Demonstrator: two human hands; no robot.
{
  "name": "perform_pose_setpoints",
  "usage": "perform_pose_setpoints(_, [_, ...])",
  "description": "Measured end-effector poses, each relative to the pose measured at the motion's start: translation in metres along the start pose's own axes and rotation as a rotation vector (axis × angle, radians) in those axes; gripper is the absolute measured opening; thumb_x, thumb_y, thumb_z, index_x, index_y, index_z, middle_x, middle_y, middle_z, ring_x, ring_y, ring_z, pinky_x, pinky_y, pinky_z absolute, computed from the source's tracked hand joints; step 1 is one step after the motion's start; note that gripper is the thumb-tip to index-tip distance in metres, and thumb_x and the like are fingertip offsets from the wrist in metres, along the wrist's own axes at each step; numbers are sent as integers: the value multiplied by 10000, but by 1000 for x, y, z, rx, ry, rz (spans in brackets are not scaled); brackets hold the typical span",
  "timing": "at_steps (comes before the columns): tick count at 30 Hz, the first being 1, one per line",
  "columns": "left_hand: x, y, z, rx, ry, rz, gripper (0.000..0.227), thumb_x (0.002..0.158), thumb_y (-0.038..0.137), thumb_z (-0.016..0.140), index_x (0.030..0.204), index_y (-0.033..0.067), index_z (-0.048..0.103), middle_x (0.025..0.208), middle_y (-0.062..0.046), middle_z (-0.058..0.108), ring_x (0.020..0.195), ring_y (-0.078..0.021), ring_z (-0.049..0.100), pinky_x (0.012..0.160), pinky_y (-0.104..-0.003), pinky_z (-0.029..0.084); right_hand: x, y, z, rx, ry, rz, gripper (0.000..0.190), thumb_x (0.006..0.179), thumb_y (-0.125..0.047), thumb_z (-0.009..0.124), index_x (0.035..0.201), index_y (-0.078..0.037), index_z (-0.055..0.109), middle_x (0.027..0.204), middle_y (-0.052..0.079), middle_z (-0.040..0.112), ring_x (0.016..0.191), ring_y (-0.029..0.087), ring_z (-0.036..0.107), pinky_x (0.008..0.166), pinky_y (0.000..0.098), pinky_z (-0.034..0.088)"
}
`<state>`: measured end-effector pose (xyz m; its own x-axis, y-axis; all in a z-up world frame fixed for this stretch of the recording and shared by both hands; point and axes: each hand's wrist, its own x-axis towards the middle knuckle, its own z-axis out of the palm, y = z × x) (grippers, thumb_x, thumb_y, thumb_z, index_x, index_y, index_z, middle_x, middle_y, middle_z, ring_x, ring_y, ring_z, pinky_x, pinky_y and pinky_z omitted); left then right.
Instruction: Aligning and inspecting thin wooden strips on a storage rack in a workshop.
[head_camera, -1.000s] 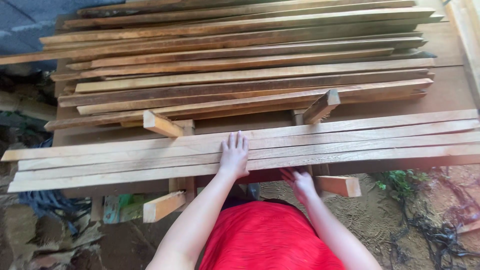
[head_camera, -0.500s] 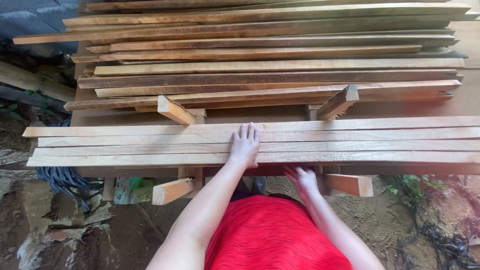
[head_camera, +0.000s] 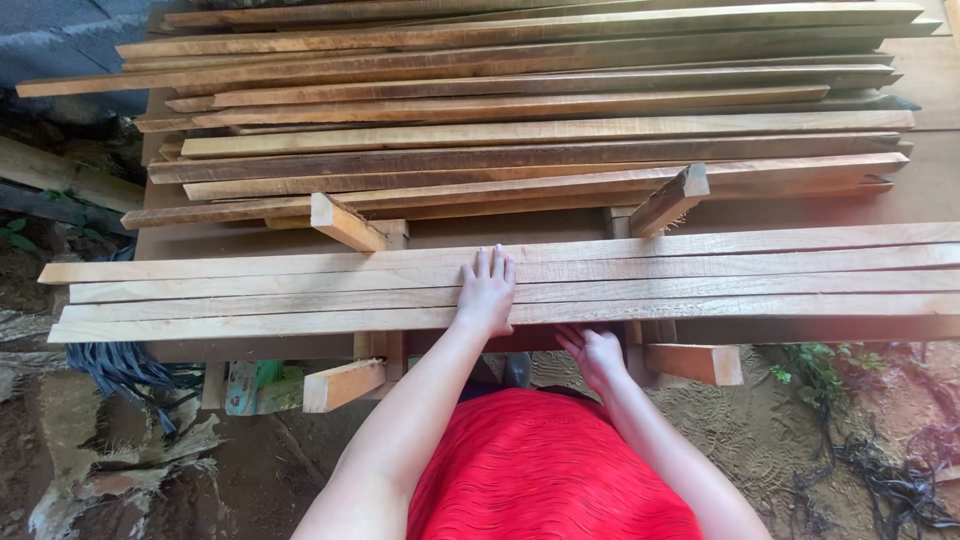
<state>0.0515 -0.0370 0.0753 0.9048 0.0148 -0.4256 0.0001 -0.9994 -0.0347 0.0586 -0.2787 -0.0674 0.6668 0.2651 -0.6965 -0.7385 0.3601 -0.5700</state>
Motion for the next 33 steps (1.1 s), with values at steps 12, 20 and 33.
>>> perform_pose_setpoints(12, [-7, -11, 38, -53, 137, -15, 1314, 646, 542, 868, 1627, 88, 122, 1709, -175, 53, 1565, -394, 48, 1236, -596, 51, 2, -17, 12, -93, 11, 179, 671, 936, -481, 650, 1417, -36, 503, 1415, 133, 572, 1238, 330, 614, 1107, 563, 452])
perform_pose_setpoints(20, [-14, -10, 0, -218, 166, 1, 1317, 610, 851, 705, 1612, 154, 212, 1700, -127, 110, 1571, -365, 49, 1245, -581, 31, -8, -39, 37, -395, 32, 273, 905, 870, -759, 463, 1443, -61, 529, 1317, 142, 711, 1145, 312, 716, 1014, 520, 483])
perform_pose_setpoints(33, [34, -48, -24, -389, 107, -86, 999, 715, 813, 659, 1436, 130, 556, 1432, -55, 577, 1351, -245, 507, 1154, -420, 354, -32, -124, 136, -1379, -94, -916, 515, 934, -536, 624, 1047, -54, 767, 991, 141, 782, 987, 314, 719, 894, 390, 548])
